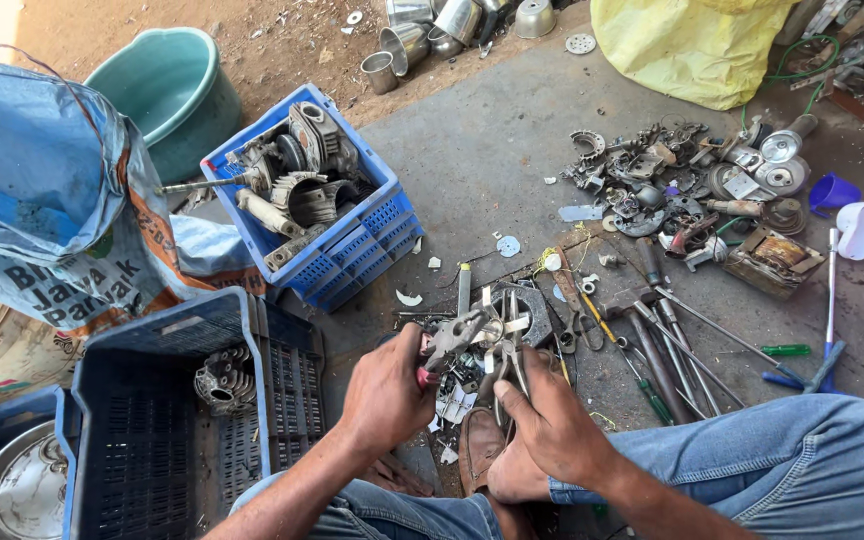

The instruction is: The person sits on the floor and uses pliers and a hammer to repair small metal parts. They hold the parts with pliers, strike them with a hammer, and occasionally inspect them before continuing the work.

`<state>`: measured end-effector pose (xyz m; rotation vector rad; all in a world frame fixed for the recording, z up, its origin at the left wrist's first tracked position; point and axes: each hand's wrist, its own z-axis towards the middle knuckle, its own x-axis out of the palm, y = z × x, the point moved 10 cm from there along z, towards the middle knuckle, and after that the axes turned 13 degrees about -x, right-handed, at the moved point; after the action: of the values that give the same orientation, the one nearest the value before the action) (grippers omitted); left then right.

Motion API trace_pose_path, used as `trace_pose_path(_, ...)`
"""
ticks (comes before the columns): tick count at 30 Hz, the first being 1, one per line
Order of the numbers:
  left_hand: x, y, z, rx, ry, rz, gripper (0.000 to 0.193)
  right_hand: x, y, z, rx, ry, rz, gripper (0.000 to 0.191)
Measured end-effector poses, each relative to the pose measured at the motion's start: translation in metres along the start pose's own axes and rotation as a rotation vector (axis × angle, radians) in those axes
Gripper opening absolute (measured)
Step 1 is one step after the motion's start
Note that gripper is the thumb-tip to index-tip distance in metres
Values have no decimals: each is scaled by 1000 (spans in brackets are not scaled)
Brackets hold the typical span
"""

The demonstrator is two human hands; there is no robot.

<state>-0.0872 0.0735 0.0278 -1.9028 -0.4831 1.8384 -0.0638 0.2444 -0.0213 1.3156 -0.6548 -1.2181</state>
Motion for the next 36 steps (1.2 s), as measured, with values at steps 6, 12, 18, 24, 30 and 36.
trace_pose_path(6, -1, 2, -5, 35, -45, 89, 35, 15, -8, -8, 159, 48, 385, 38)
trace_pose_path(12, -7, -3, -6, 68, -100, 106, 34, 25, -7, -9, 267, 28, 662, 41)
trace_pose_path(18, -17, -2, -5, 62, -136, 142, 35, 26, -5, -15, 296, 21, 657, 45)
trace_pose_path(24, -25, -7, -9, 158, -189, 177, 40, 26, -1, -14, 271, 58, 641, 44)
trace_pose_path(30, -22, -1, -7, 108, -172, 160, 39, 21, 13, -12, 153, 150, 509, 43)
trace_pose_path(36, -14, 7, -3, 60, -122, 195, 37, 23, 16, -9, 126, 149, 506, 46)
